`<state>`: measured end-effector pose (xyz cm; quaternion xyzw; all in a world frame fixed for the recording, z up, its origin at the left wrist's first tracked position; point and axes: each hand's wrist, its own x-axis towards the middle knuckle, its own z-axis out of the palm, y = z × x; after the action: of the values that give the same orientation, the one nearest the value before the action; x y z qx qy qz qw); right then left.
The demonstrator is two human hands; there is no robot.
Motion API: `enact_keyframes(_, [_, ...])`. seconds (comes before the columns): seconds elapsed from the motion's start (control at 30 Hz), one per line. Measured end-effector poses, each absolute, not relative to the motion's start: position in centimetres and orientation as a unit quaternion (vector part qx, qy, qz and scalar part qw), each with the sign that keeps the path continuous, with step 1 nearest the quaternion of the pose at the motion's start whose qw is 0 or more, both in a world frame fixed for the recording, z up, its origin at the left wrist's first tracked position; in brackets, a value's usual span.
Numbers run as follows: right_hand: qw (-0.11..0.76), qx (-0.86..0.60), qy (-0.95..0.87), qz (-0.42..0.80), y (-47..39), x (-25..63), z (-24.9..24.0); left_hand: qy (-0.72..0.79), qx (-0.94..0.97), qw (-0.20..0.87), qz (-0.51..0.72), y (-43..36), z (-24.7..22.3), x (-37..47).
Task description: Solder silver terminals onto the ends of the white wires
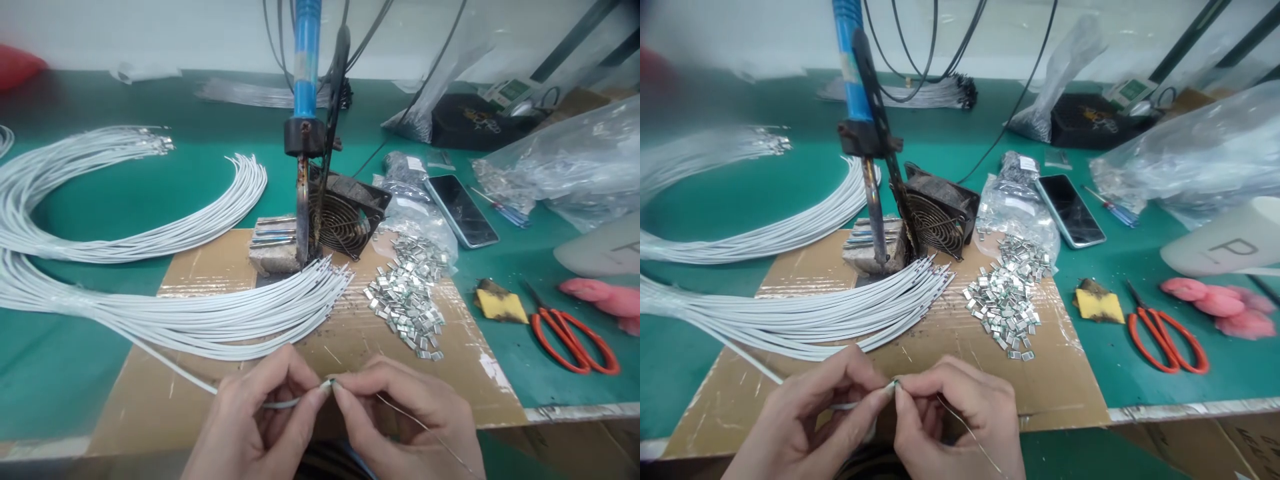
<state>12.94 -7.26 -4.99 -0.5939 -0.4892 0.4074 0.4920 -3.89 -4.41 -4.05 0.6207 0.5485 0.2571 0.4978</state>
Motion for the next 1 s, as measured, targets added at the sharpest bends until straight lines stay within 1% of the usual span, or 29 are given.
enact_keyframes(0.07, [0.409,-0.575,-0.581,0.407,-6.6,14.1,-4.4,0.527,0.665,0.473,0.235,-4.3,-4.0,-3.9])
enact_keyframes(0.13, [0.334,-0.543,-0.636,0.435,-5.6,15.1,-3.6,0.481,0.733,0.436,0.204,-4.0,-3.6,-3.8])
enact_keyframes(0.2, [0.302,-0.53,-0.644,0.462,-4.6,15.8,-2.9,0.451,0.773,0.409,0.181,-3.8,-3.2,-3.5])
enact_keyframes(0.23, [0.3,-0.531,-0.637,0.472,-4.2,15.9,-2.6,0.455,0.767,0.415,0.18,-3.7,-3.1,-3.4])
enact_keyframes(0.27, [0.306,-0.533,-0.624,0.483,-3.9,15.9,-2.5,0.468,0.744,0.439,0.186,-3.7,-3.0,-3.3])
enact_keyframes(0.33, [0.345,-0.546,-0.574,0.503,-3.6,15.5,-2.6,0.509,0.662,0.507,0.216,-3.7,-2.8,-3.2])
enact_keyframes(0.47, [0.465,-0.576,-0.447,0.502,-4.7,13.4,-4.5,0.551,0.48,0.621,0.284,-3.9,-2.5,-3.1])
enact_keyframes(0.57, [0.534,-0.574,-0.409,0.467,-5.8,11.5,-6.2,0.559,0.375,0.671,0.311,-3.6,-2.1,-3.0])
enact_keyframes(0.7, [0.607,-0.56,-0.422,0.374,-6.4,9.6,-7.0,0.533,0.267,0.731,0.332,-3.1,-1.8,-3.1])
enact_keyframes(0.8, [0.627,-0.549,-0.457,0.31,-6.3,9.1,-6.9,0.527,0.225,0.746,0.341,-2.8,-2.2,-3.4])
enact_keyframes(0.87, [0.624,-0.546,-0.477,0.292,-6.2,9.2,-6.6,0.53,0.232,0.739,0.344,-2.8,-2.6,-3.6])
enact_keyframes(0.93, [0.612,-0.548,-0.488,0.293,-6.1,9.8,-6.4,0.529,0.257,0.731,0.347,-2.7,-3.2,-3.9])
enact_keyframes(1.0, [0.579,-0.56,-0.497,0.323,-5.8,10.7,-5.9,0.528,0.288,0.719,0.348,-2.7,-3.6,-4.1])
